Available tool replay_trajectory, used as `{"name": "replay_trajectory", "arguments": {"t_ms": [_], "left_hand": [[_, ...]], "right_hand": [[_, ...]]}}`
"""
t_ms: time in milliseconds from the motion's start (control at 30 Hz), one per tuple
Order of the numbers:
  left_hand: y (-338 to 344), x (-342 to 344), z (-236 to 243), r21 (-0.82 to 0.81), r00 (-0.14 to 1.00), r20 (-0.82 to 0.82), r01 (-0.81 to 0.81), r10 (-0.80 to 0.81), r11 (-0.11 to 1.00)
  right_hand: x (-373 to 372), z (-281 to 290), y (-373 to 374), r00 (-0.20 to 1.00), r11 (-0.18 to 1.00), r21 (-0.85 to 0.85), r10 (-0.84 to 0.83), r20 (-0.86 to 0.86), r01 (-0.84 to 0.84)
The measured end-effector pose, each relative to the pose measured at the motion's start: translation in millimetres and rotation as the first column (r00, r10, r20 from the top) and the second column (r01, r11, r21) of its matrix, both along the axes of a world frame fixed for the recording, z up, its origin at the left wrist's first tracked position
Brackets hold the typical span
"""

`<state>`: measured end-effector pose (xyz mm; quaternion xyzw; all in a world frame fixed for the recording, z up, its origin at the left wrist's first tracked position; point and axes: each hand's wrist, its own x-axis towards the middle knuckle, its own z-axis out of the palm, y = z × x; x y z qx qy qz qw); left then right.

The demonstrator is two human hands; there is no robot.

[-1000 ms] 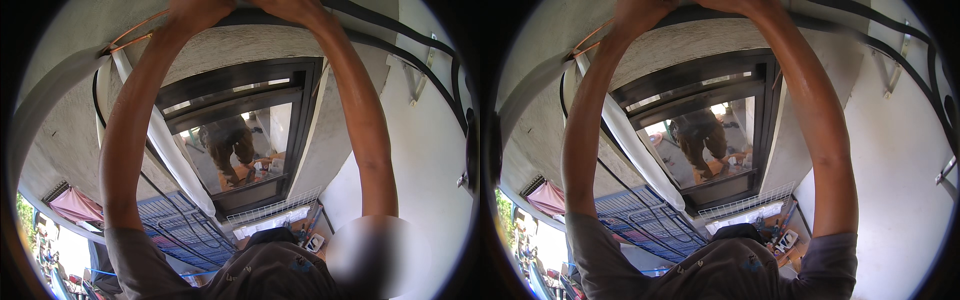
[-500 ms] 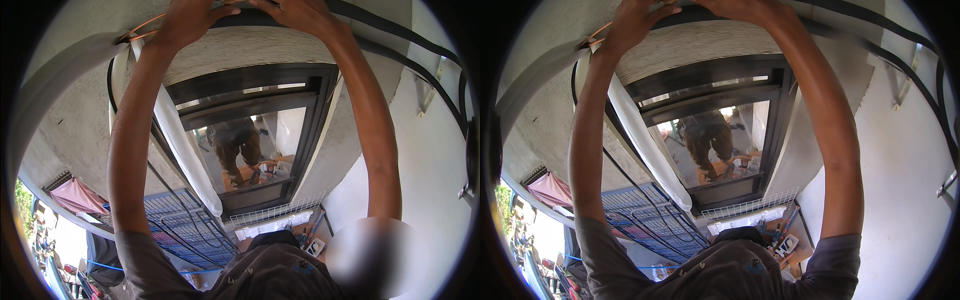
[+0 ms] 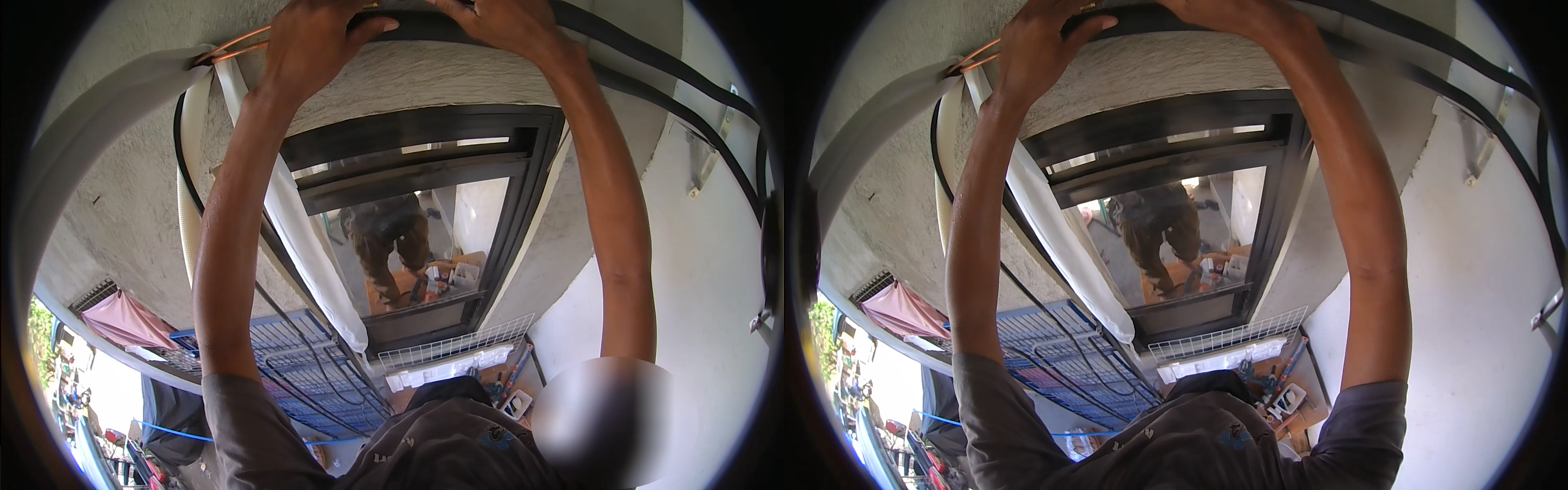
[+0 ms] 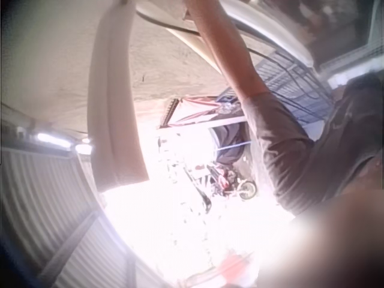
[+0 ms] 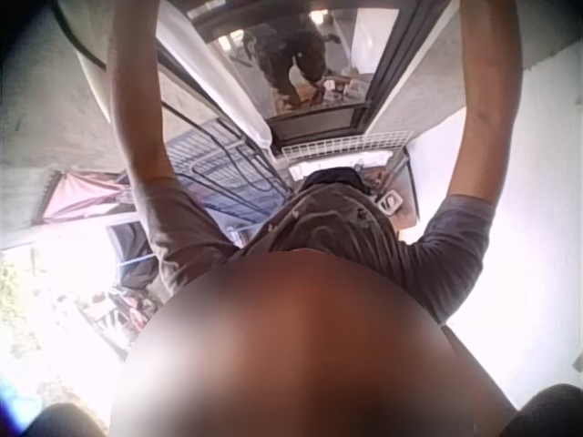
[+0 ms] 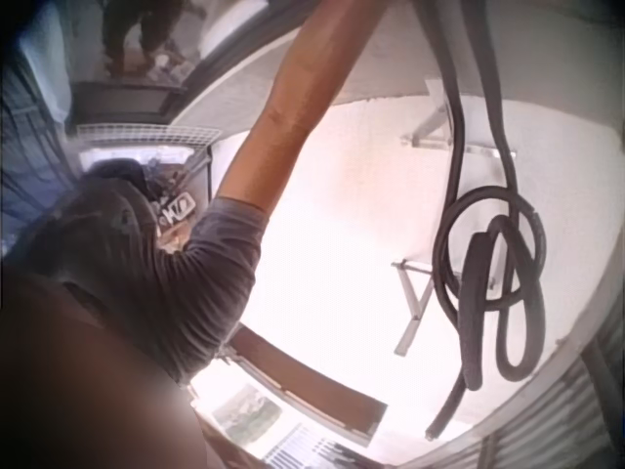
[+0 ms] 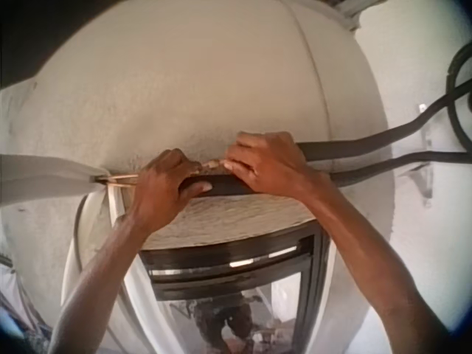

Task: The person connects copper pipes to a wall-mounted fixture using two wrenches, then wraps a black insulated hose around the pipes and secures it to metal brackets. The person uses both hands to tighten fittings and position the hose.

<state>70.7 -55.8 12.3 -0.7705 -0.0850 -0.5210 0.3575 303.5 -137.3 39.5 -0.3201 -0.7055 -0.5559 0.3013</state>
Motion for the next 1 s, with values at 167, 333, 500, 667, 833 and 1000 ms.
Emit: {"name": "replay_trajectory", "arguments": {"t_ms": [167,333,500,667,833,1000], "left_hand": [[0,-4,-2,0.069,0.999,-0.022,-0.025,0.027,0.997],[2,-5,1,-0.018,0.999,-0.027,-0.017,0.017,1.000],[6,-5,0,-0.079,1.000,-0.006,0.030,-0.030,0.996],[9,-6,5,-0.016,0.996,-0.062,0.065,-0.066,0.998],[1,-7,10,-0.156,0.993,-0.066,0.088,-0.099,0.984],[-9,-6,11,-0.230,0.993,-0.042,0.097,-0.109,0.968]], "right_hand": [[-6,-6,-1,0.999,0.999,0.008,0.050,0.015,-0.050],[-7,-10,0,0.996,0.996,0.018,0.087,0.004,-0.087],[-7,-8,2,0.999,0.999,0.016,0.045,0.013,-0.045],[-9,-8,4,0.999,0.999,0.002,0.051,0.011,-0.051],[-10,-8,2,0.998,0.998,-0.001,0.061,0.020,-0.061],[-12,-7,1,0.999,0.999,-0.001,0.046,0.015,-0.046]]}}
